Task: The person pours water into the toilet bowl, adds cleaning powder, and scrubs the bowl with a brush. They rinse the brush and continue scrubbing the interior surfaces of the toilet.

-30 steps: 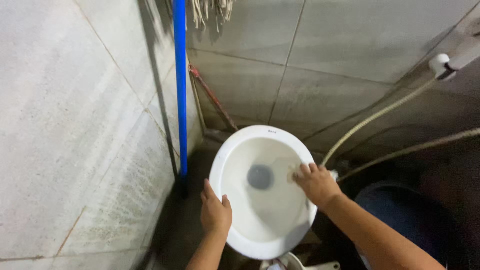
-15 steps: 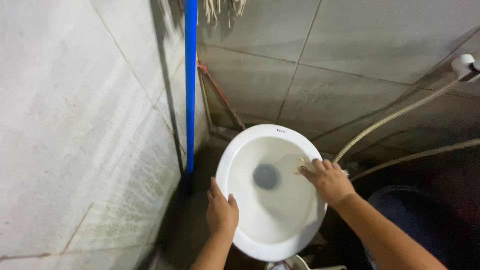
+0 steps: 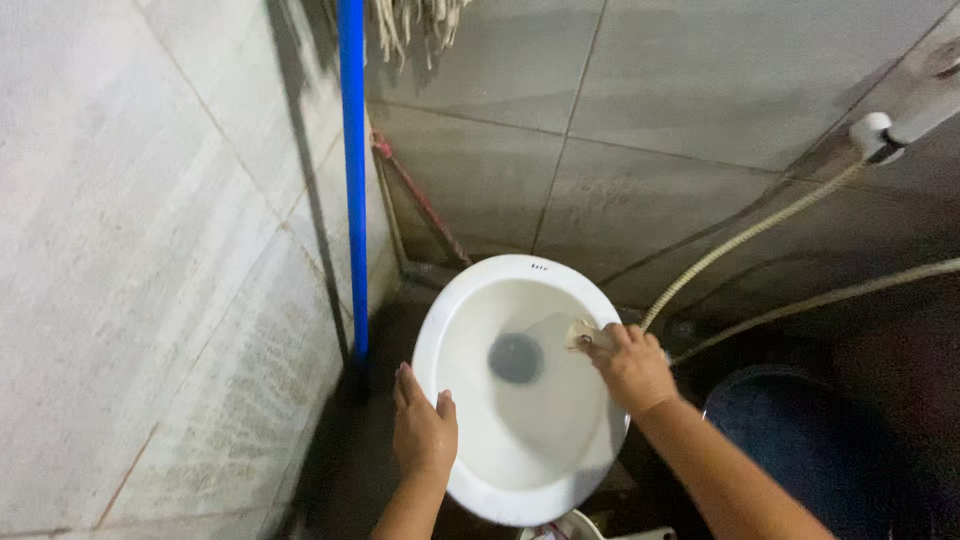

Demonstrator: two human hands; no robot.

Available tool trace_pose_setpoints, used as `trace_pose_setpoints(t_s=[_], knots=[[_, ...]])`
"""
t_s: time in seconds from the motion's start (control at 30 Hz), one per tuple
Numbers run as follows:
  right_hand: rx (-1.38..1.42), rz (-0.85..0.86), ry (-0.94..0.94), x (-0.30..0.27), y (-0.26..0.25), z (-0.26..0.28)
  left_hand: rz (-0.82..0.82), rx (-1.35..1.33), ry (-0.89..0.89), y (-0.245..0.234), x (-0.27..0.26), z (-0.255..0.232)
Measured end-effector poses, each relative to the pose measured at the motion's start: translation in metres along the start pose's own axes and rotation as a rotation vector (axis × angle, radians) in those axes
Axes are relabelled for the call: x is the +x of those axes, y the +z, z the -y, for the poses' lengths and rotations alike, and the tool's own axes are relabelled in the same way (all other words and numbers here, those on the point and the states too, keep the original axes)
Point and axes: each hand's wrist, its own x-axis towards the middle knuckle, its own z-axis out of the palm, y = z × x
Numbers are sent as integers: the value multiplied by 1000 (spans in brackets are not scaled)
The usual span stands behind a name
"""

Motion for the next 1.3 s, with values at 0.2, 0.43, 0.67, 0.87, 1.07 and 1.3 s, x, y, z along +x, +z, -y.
trace_pose_setpoints(t_s=[0.2, 0.43, 0.67, 0.87, 1.07, 1.3], knots=[[452, 155, -221, -72, -9, 34, 54, -52, -34, 0, 13, 5], [-205, 380, -148, 65, -4, -23, 14, 17, -14, 2, 17, 3], [-447, 737, -390, 47, -13, 20, -52, 85, 91, 9, 25, 11], [86, 821, 30, 57, -40, 2, 31, 44, 31, 10, 24, 11], [-554, 225, -460, 134, -33, 9, 28, 57, 25, 7, 24, 5], [-348, 800, -156, 114, -31, 6, -35, 51, 76, 13, 25, 10]])
